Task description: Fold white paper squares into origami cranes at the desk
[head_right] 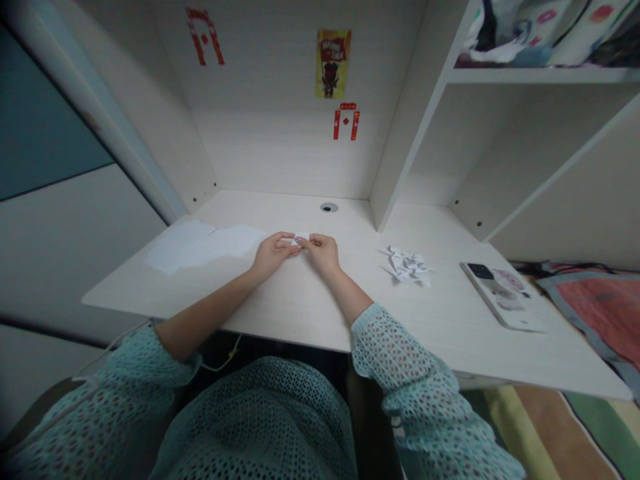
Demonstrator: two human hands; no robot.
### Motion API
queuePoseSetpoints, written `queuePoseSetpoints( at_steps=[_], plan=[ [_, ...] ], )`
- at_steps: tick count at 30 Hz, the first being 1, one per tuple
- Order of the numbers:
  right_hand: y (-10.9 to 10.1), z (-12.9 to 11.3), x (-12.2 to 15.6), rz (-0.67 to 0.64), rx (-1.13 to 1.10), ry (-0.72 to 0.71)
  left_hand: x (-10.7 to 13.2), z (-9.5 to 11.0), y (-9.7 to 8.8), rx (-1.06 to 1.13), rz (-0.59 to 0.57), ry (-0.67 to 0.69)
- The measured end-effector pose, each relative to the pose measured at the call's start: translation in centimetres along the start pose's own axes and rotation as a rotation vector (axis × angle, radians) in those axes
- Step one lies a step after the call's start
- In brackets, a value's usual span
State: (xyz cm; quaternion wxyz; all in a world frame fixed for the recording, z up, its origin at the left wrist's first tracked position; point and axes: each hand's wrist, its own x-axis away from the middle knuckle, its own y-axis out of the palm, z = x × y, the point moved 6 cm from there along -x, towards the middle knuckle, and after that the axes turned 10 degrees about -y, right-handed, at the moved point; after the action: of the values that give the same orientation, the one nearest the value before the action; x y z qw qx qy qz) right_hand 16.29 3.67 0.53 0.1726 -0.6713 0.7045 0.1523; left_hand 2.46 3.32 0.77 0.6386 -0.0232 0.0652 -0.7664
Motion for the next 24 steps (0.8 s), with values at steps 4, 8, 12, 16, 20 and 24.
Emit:
queuePoseSetpoints(
  at_steps=[4,8,12,16,20,24],
  plan=[
    [-0.5,-0.4,-0.1,0.035,0.101,-0.056,0.1,0.0,-0.1,-0.118,0.025,0.019],
    [-0.7,-0.6,-0.4,-0.004,0.111,-0.057,0.3,0.8,-0.4,-0.174,0.037,0.084],
    [-0.5,-0.5,-0.5,-0.08,0.13,-0.059,0.0,0.8,-0.6,-0.13,-0.002,0.086],
    [-0.5,-0.6,-0.4,-0.06,0.176,-0.082,-0.4,0.2,-0.5,-0.106,-0.032,0.051],
    [-0.7,-1.6,-0.2,-0.01,0.295,-0.173,-0.2,0.3,-0.1,-0.089,-0.013,0.031],
    [-1.1,-2.4,-0.2,0.034,0.37,-0.214,0.3,0.7,0.3,-0.101,-0.01,0.036]
  ],
)
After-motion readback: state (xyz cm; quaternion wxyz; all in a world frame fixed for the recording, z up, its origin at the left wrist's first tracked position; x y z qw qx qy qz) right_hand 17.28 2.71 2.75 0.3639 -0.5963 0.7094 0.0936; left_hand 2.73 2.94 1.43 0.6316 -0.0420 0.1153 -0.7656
